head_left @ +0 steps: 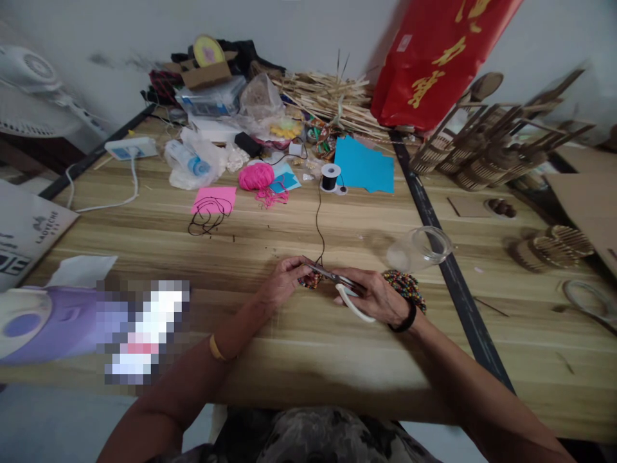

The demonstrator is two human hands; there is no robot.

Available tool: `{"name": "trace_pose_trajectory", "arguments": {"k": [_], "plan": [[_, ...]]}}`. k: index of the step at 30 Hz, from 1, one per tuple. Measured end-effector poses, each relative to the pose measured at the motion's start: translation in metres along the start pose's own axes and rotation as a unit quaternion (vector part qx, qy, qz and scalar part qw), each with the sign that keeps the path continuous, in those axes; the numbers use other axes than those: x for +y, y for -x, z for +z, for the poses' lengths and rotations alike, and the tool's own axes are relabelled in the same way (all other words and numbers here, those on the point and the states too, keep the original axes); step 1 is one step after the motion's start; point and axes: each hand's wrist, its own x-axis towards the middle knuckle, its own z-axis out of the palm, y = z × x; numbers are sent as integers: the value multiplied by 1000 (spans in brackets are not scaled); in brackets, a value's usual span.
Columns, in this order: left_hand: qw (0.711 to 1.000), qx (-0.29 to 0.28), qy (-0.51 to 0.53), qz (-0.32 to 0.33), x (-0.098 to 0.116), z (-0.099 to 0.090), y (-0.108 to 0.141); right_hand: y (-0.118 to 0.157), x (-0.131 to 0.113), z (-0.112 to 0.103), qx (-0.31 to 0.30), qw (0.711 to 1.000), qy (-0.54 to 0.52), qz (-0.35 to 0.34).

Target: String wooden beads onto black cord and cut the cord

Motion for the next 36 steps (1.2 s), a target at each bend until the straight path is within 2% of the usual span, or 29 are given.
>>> {"name": "trace_pose_trajectory", "arguments": {"k": [7,17,29,36], "plan": [[1000,-4,-6,2,-1,-1,0,-1,-3,0,11,1000,1,-23],[1000,-5,-12,2,2,1,1,0,-4,2,8,1000,6,-7],[1000,4,4,-1,4,4,2,1,-2,7,6,1000,-3,-18],[999,23,41,2,11,1,2,7,-3,-2,43,997,58,21]]}}
